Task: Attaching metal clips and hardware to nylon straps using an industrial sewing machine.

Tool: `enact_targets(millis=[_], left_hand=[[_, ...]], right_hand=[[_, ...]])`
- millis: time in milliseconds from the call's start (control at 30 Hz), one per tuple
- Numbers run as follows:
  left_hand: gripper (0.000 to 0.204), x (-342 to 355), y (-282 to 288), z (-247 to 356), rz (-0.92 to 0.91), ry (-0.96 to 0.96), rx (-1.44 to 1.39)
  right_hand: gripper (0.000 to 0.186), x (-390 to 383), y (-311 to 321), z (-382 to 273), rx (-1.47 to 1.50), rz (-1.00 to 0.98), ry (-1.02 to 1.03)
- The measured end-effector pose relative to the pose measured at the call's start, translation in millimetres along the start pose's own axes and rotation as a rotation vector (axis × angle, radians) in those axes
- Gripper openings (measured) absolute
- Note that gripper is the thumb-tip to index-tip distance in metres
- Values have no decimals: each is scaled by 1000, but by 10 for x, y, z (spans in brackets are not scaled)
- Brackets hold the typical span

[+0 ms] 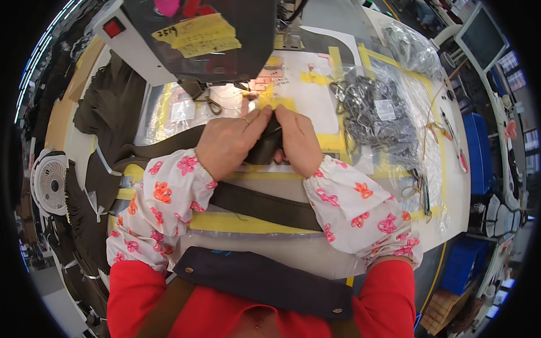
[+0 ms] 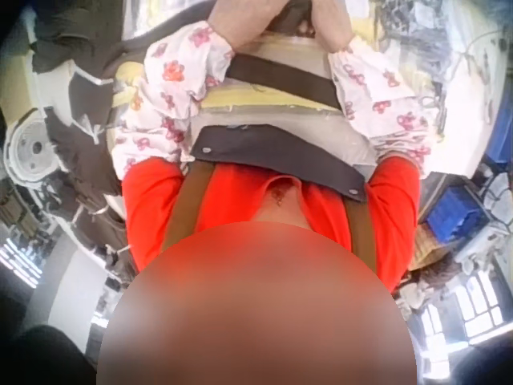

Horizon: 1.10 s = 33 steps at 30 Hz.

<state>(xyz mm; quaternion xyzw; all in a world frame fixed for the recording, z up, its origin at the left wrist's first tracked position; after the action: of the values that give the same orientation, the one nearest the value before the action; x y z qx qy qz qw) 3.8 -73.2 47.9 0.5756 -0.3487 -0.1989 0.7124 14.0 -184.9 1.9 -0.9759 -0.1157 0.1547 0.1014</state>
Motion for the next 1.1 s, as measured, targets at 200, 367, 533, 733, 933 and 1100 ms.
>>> enact_targets(millis=[200,367,533,733,933,1100], left_hand=[[17,-29,-13,-167,209,82,-502],[18,-21,-171,-272,-166,267,-943],[22,-34,-227,-303,-120,177,-1170],[25,-23,-141,-243,-111,127,-1023],[16,-62,-157,-256,-156,202,-989],[21,-262,450,245,395,-311,-393]], right_hand=[[29,-58,-18,4,-188,-46,133],[29,-158,-51,-55,-346,-63,274],[29,-181,-80,-111,-423,-76,385],[28,-212,-41,-146,-527,-58,484],[27,-164,17,-146,-602,-72,463],[29,88,132,17,239,-108,-107]])
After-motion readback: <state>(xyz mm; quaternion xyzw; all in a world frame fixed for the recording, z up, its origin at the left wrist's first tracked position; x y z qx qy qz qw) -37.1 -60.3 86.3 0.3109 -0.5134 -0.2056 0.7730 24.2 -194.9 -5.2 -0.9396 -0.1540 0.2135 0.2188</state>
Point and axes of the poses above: each hand's wrist, its own x-axis towards the middle knuckle, its own y-axis out of the back of the hand, z = x × y, the point moved 6 cm from there along x, towards the middle knuckle, and after that the axes turned 8 degrees about -z, right-handed, at the moved point
